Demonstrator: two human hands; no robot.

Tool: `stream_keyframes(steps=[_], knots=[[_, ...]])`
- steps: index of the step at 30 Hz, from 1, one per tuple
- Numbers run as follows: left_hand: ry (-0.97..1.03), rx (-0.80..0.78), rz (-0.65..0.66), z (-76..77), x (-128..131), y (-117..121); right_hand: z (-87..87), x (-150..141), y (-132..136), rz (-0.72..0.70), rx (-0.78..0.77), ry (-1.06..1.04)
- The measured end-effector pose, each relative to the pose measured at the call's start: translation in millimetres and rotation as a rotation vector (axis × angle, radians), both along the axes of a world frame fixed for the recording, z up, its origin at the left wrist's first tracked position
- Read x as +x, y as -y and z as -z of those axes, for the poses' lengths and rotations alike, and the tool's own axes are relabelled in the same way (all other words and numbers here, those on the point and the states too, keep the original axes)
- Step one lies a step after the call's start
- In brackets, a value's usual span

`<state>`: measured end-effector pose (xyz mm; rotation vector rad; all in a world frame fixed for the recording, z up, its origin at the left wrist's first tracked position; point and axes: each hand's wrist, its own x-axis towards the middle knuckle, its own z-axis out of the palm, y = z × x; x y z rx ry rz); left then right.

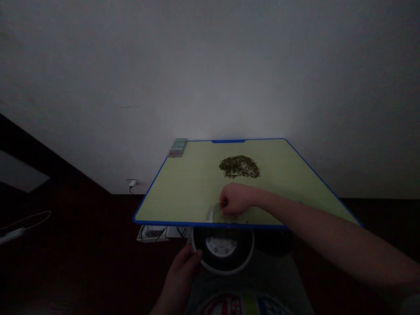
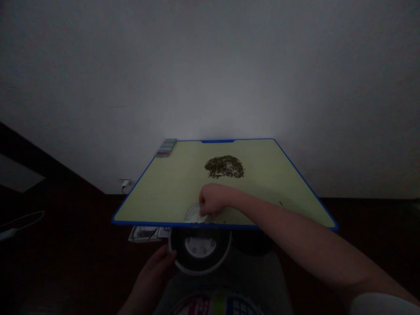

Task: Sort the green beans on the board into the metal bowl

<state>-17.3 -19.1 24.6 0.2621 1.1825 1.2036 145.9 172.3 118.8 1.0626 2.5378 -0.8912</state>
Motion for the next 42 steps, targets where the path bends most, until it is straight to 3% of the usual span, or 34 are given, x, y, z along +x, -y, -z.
stream_keyframes(steps=[6, 13, 21, 25, 29, 32, 42], knots=[[0.014, 0.000, 0.006, -0.7, 3, 1, 2.7, 3, 0, 0.006, 0.003, -0.055], [0.039, 0.028, 0.027, 8.0, 0, 1, 13.2, 16, -5, 0.060, -0.236, -0.153], [0.041, 0.030, 0.028, 5.6, 0, 1, 5.4, 21, -2, -0.048, -0.177, -0.167], [0.039, 0.025, 0.028, 3.0, 2, 1, 2.9, 46, -8, 0.078, -0.262, -0.240], [0.049, 0.003, 0.021, 4.8, 5, 1, 10.9, 80, -12, 0.235, -0.289, -0.241], [0.041, -0.019, 0.019, 5.3, 7, -1, 17.1, 91, -8, 0.278, -0.288, -0.222], [-0.032, 0.003, 0.070, 6.6, 11, -3, 12.3, 62, 24, 0.146, -0.174, -0.187]])
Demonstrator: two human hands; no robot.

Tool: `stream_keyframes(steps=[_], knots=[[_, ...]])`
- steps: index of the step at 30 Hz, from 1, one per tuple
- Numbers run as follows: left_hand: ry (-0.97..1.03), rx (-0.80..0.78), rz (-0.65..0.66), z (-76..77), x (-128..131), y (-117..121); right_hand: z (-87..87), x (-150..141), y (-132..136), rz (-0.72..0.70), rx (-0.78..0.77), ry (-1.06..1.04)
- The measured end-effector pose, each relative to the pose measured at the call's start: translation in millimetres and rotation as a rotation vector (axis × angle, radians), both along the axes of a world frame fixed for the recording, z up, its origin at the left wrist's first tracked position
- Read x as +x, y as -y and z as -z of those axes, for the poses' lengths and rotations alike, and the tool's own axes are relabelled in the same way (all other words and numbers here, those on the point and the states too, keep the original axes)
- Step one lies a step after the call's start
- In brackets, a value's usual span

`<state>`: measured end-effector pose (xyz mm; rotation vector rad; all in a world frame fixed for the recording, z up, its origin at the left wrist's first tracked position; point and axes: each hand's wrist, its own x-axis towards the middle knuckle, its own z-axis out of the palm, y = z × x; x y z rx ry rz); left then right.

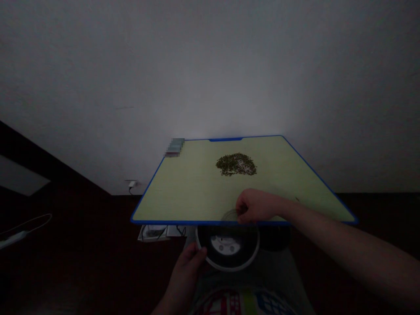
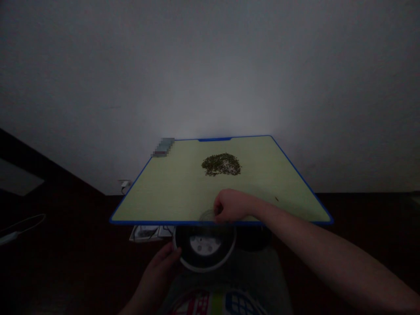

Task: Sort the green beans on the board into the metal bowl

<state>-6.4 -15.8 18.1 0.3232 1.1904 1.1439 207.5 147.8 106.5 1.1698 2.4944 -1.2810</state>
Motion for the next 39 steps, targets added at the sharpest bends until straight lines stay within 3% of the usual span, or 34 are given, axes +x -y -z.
stream_keyframes(steps=[5, 8, 11, 14, 19, 28, 39], knots=[[0.054, -0.009, -0.030, -3.6, 1, 0, -1.3, 6, 4, 0.006, 0.017, -0.067], [0.075, -0.026, -0.053, -8.1, 1, 0, 1.5, 21, -9, 0.147, -0.018, -0.174], [0.086, -0.040, -0.065, -8.6, -3, 0, 8.0, 41, -30, 0.299, 0.049, -0.262], [0.108, -0.034, -0.083, -5.8, -7, -2, 15.7, 57, -49, 0.437, 0.266, -0.276], [0.112, -0.074, -0.115, -6.4, -8, -4, 20.7, 63, -68, 0.508, 0.555, -0.137], [0.077, -0.071, -0.110, -9.1, -9, -2, 21.6, 39, -74, 0.434, 0.623, -0.122], [-0.006, -0.079, -0.099, -1.7, -14, -2, 33.5, 38, -74, 0.386, 0.652, -0.097]])
